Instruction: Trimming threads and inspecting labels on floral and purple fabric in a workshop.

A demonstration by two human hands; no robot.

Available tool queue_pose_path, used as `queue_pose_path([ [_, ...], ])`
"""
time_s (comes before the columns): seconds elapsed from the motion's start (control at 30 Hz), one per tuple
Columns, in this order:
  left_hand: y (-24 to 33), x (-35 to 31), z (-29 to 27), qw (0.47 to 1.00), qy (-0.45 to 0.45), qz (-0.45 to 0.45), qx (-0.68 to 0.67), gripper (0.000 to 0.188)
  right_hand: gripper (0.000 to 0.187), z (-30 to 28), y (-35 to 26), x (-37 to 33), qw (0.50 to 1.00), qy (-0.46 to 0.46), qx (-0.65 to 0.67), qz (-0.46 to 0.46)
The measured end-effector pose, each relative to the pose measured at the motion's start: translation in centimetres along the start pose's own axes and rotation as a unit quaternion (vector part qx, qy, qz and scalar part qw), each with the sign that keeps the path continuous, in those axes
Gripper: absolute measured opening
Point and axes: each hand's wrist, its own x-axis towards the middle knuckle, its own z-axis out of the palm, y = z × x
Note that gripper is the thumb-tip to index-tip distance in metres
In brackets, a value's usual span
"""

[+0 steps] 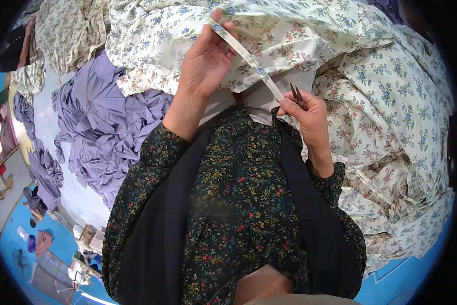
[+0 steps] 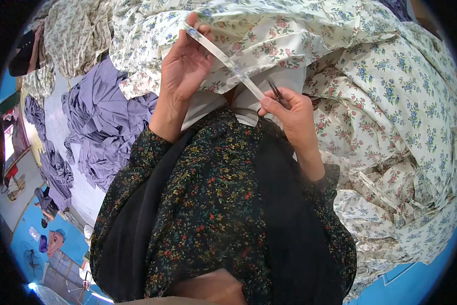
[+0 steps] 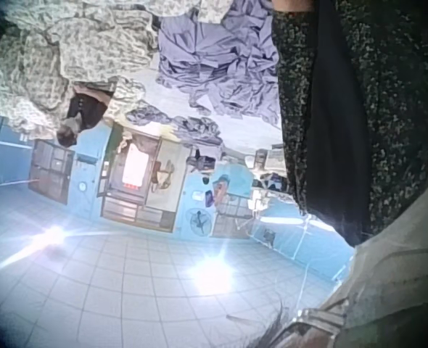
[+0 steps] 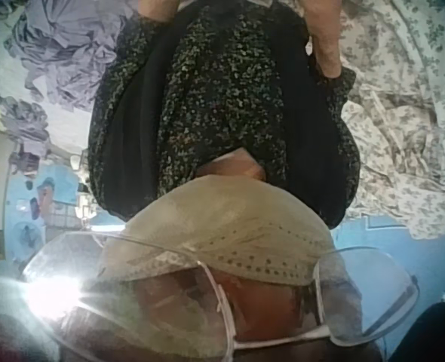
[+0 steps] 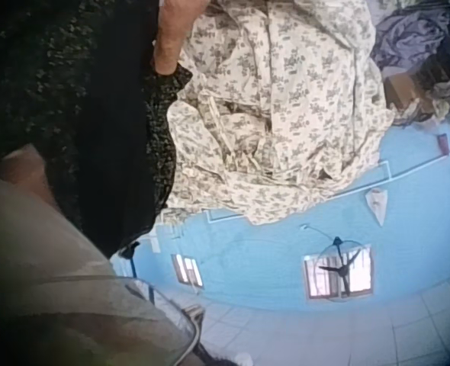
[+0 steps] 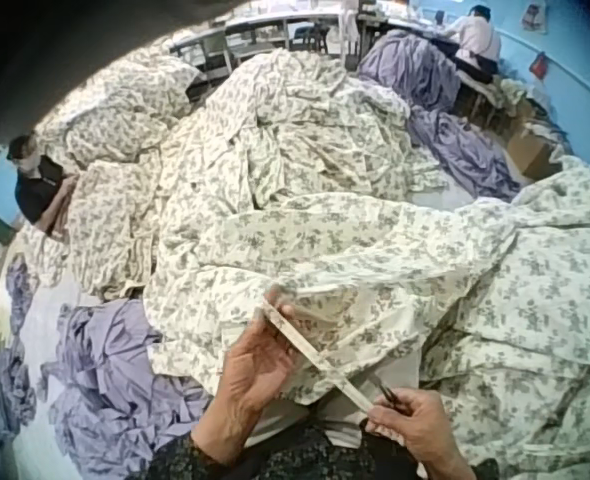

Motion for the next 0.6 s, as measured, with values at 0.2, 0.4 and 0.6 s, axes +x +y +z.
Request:
queue_pose_path([
  [0.2, -1.2, -1.3, 2.6, 0.972, -0.004, 0.031, 0.231, 0.054, 0.018, 0.1, -0.3, 0.4, 1.000, -0.001, -0.001, 0.008],
  [0.4, -4.2, -3.5, 1.3, 0.941, -0.033, -0.198, 0.274, 0.041, 0.016, 0.6, -1.0, 0.9, 0.994, -0.027, 0.091, 0.050],
  [0.6, -4.4, -4.0, 2.2, 0.943, -0.013, -0.162, 0.290, 0.021, 0.016, -0.9, 0.0, 2.2, 0.920, -0.151, 0.309, 0.190],
])
